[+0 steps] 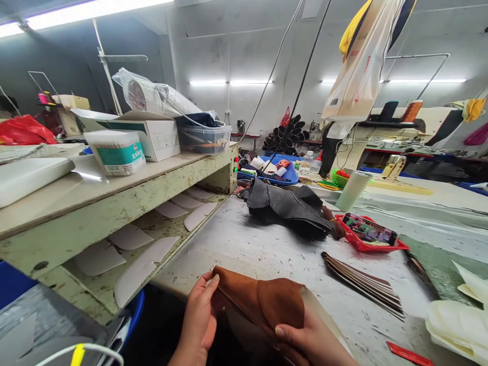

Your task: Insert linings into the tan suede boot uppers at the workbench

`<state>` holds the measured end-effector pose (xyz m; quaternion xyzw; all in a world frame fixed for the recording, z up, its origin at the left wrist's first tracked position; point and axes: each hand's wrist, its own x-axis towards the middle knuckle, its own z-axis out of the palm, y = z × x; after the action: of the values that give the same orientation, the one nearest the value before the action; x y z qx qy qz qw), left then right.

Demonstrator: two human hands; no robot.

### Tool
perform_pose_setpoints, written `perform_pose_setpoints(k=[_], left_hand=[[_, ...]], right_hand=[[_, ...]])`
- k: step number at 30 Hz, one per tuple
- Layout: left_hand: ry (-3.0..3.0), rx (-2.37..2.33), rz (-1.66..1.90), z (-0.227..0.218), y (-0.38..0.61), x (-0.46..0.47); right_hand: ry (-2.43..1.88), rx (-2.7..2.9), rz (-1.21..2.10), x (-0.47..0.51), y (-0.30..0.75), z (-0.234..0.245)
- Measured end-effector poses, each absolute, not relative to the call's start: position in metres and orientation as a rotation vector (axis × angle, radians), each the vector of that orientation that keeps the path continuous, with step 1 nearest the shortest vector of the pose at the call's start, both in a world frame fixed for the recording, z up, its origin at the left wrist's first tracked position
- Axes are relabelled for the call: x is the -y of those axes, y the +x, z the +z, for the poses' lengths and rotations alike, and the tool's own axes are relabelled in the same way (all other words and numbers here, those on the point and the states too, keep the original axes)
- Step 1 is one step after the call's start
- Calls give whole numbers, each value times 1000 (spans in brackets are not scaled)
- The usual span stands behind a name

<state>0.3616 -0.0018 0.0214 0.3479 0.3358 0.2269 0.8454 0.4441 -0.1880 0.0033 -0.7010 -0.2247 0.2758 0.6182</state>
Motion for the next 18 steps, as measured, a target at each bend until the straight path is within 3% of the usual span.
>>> perform_pose_setpoints(k=[8, 18], left_hand=[[914, -576, 193, 22, 362, 23], [1044, -543, 109, 16, 365, 33]], right_hand=[[-1400, 461, 800, 188, 444, 19], [-1388, 453, 773, 188, 448, 17]])
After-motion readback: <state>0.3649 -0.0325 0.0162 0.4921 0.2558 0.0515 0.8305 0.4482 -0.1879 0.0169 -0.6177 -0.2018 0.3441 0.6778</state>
